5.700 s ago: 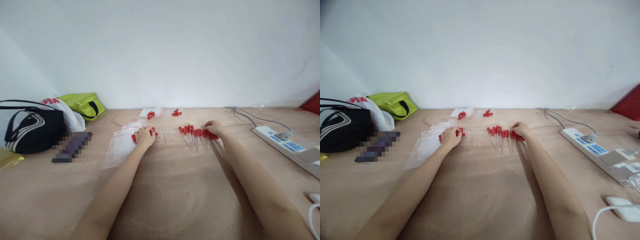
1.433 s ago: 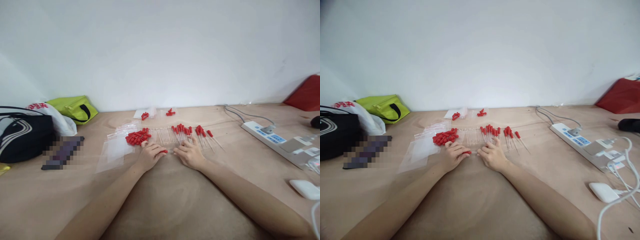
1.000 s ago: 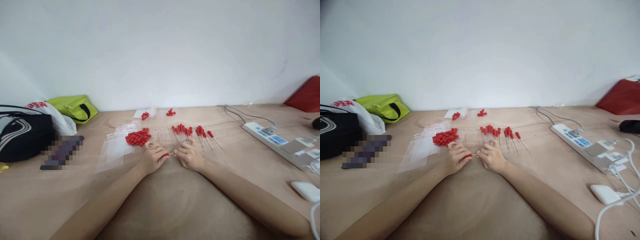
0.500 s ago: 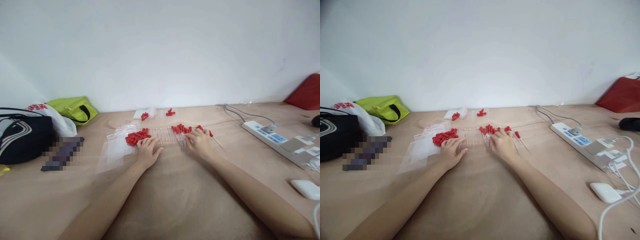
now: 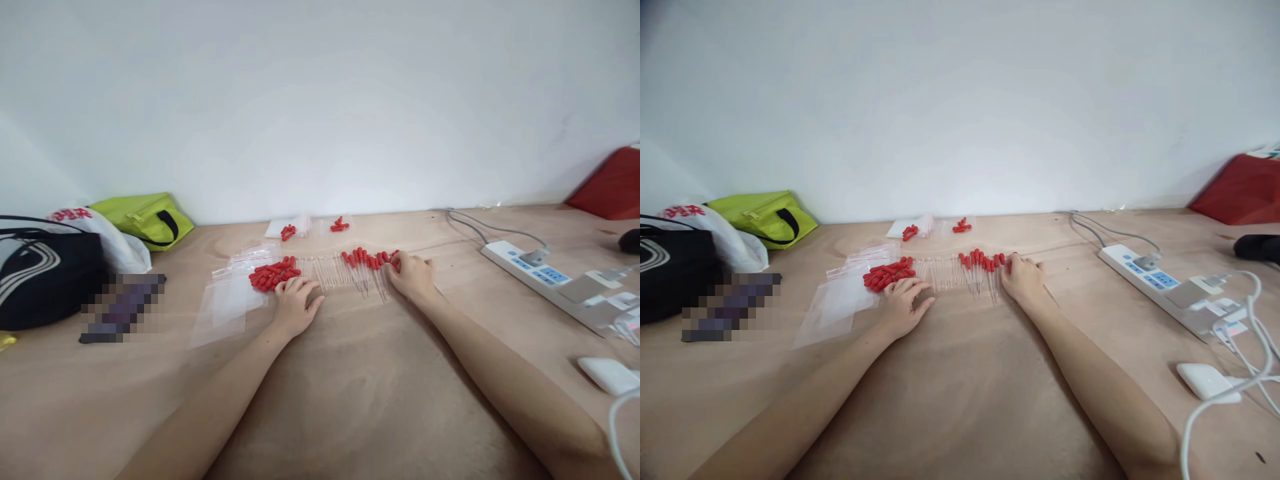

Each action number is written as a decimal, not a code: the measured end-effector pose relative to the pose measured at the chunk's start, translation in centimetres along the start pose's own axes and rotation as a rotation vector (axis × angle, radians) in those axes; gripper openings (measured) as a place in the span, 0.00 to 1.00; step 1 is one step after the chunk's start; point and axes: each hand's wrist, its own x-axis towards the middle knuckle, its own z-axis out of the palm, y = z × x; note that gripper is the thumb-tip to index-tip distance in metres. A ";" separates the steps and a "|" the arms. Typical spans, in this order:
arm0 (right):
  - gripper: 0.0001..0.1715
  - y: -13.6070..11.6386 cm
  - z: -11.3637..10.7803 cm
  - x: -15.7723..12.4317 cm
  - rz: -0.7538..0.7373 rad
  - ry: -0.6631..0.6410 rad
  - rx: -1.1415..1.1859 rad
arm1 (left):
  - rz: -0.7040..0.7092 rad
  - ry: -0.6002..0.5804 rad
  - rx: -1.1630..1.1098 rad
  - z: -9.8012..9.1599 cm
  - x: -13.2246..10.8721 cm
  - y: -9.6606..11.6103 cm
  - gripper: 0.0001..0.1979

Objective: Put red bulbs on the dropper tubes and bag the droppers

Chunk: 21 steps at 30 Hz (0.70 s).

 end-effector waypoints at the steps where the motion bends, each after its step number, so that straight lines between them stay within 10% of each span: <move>1: 0.14 -0.3 -0.1 0.0 -0.029 0.013 0.032 | 0.000 -0.002 -0.001 0.0 0.0 0.0 0.09; 21: 0.15 -3.0 -0.2 0.1 -0.053 -0.057 -0.033 | -0.252 0.275 0.148 -0.2 0.8 -1.8 0.05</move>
